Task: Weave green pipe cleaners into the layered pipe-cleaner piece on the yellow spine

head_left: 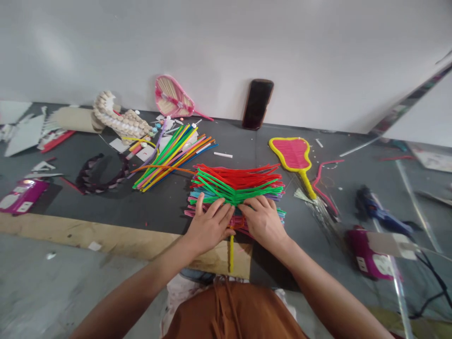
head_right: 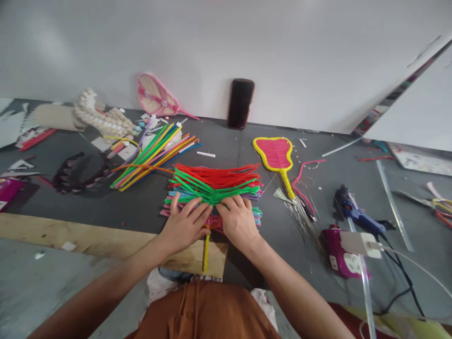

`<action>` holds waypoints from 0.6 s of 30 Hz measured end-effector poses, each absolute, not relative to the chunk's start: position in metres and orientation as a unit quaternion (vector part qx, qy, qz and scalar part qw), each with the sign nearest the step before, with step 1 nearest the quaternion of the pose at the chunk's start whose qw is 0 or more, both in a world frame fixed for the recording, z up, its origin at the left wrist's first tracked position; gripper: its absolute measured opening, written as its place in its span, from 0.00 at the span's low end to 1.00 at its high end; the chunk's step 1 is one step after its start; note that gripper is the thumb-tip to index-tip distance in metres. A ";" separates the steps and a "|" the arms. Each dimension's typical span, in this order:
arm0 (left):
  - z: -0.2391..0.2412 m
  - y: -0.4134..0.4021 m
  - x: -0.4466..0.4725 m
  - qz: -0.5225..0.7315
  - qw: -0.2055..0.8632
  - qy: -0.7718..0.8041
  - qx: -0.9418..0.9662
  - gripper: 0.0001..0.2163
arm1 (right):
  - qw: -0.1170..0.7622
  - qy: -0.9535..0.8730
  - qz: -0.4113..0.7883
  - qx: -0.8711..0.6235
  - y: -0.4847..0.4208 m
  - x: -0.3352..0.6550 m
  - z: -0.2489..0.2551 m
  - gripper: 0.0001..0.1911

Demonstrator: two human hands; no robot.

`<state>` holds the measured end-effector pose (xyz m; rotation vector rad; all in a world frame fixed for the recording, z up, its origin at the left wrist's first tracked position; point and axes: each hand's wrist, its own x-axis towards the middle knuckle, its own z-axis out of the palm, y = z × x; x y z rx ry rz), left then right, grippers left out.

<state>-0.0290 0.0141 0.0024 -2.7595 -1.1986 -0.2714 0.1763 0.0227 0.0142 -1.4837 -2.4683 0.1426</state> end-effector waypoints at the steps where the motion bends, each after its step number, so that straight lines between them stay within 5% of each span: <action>1: 0.003 0.014 -0.029 -0.088 0.058 -0.396 -0.912 0.23 | 0.134 -0.849 0.049 -0.509 0.022 0.177 0.013 0.12; 11: 0.017 0.021 -0.025 -0.042 0.025 -0.395 -0.918 0.25 | 0.145 -0.850 0.042 -0.504 0.023 0.178 0.007 0.12; 18: 0.025 0.010 -0.024 -0.068 0.071 -0.386 -0.917 0.23 | 0.252 -0.854 0.017 -0.455 0.020 0.184 0.006 0.13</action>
